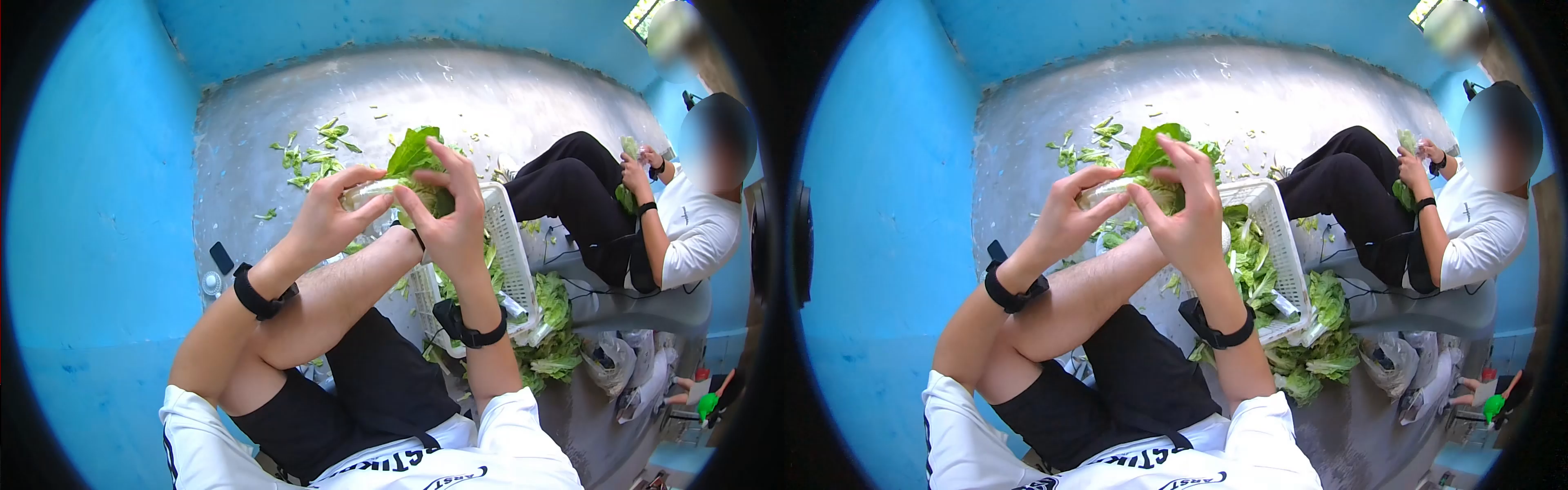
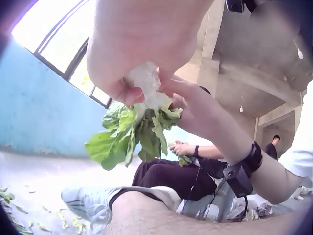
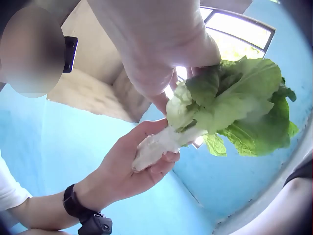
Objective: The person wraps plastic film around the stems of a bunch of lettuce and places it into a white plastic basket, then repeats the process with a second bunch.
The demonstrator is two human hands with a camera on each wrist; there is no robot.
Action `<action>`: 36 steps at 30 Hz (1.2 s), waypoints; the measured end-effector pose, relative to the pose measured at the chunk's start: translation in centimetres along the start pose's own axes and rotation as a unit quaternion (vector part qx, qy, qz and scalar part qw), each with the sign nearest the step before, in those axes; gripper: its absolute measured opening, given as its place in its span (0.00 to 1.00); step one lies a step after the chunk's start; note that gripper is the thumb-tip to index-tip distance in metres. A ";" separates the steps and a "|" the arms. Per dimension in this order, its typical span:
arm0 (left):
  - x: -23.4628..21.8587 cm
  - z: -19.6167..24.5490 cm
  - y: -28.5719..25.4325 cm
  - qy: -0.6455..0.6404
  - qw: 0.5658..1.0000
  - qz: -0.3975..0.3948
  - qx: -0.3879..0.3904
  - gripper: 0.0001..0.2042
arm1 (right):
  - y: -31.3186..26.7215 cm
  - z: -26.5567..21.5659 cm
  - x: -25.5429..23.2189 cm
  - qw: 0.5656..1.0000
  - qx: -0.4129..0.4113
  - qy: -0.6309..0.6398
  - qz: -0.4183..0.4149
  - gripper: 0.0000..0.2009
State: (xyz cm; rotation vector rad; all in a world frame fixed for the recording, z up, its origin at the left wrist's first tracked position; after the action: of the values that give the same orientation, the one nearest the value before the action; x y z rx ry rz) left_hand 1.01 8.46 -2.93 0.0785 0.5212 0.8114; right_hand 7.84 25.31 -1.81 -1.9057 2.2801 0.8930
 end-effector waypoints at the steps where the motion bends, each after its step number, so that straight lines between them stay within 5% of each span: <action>1: 0.0 -0.1 0.1 0.000 1.000 -0.003 0.000 0.16 | -0.7 0.7 -0.3 0.995 -0.034 -0.071 0.064 0.24; 2: 0.0 -0.4 0.3 -0.011 1.000 0.003 0.001 0.16 | -1.4 1.1 -0.7 0.980 -0.067 -0.141 0.126 0.25; 5: 0.0 0.2 0.3 -0.045 0.999 0.013 -0.021 0.15 | -6.0 1.4 -1.7 0.967 0.021 -0.152 0.204 0.19; 6: 0.1 0.6 0.4 -0.066 0.997 0.015 -0.041 0.15 | -7.8 1.5 -1.7 0.977 0.172 0.002 0.128 0.18; 7: 0.3 0.9 0.6 -0.067 0.997 0.014 -0.041 0.15 | -8.7 1.8 -1.5 0.936 0.313 0.155 0.046 0.17; 8: 0.7 1.1 0.6 -0.070 0.997 0.017 -0.040 0.14 | -9.0 1.6 -1.2 0.934 0.319 0.155 0.049 0.17; 10: 1.5 1.5 0.7 -0.078 0.996 0.011 -0.039 0.14 | -9.0 0.4 0.9 0.859 0.279 0.423 -0.082 0.18; 13: 2.3 2.4 0.9 -0.040 0.998 -0.029 0.027 0.13 | -7.1 -1.1 1.3 0.815 0.184 0.547 0.054 0.20; 15: 2.9 3.0 1.0 0.081 0.981 -0.059 0.167 0.16 | -6.7 -0.4 1.4 0.828 0.197 0.521 0.065 0.20; 19: 4.5 3.8 0.6 0.190 0.959 -0.106 0.180 0.22 | -7.3 0.5 1.8 0.757 0.205 0.610 0.110 0.17; 23: 4.6 4.8 0.0 0.159 0.946 -0.219 0.177 0.32 | -9.0 1.8 -0.2 0.774 0.194 0.594 0.107 0.16; 25: 4.9 5.5 -0.5 0.026 0.956 -0.275 0.101 0.35 | -10.9 3.4 -2.3 0.856 0.188 0.468 0.117 0.18; 27: 4.1 5.0 -0.7 0.101 0.931 -0.326 0.128 0.39 | -13.5 5.7 -6.2 0.921 0.190 0.318 0.124 0.23; 29: 3.5 5.0 -0.5 -0.007 0.949 -0.312 0.043 0.42 | -16.9 8.3 -10.7 0.936 0.223 0.194 0.191 0.22; 33: 1.7 3.5 -0.6 -0.051 0.966 -0.252 -0.006 0.46 | -27.9 16.0 -20.6 0.883 0.324 -0.063 0.334 0.19; 36: 0.9 2.9 0.0 -0.040 0.968 -0.241 -0.054 0.46 | -34.6 22.2 -25.4 0.801 0.387 -0.293 0.351 0.19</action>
State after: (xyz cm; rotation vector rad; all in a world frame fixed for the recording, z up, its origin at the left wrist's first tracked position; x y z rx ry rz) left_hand 2.88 9.45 -0.81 -0.1141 0.3945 0.3563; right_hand 38.45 55.07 -24.45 -0.3650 2.3373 0.3404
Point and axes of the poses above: each hand's wrist, its own y-axis towards the middle knuckle, its own x-axis out of the palm, z = x × y, the point moved 1 cm from there along y, towards the middle knuckle, and after that the axes turned 13 degrees about -z, right-handed, at the moved point
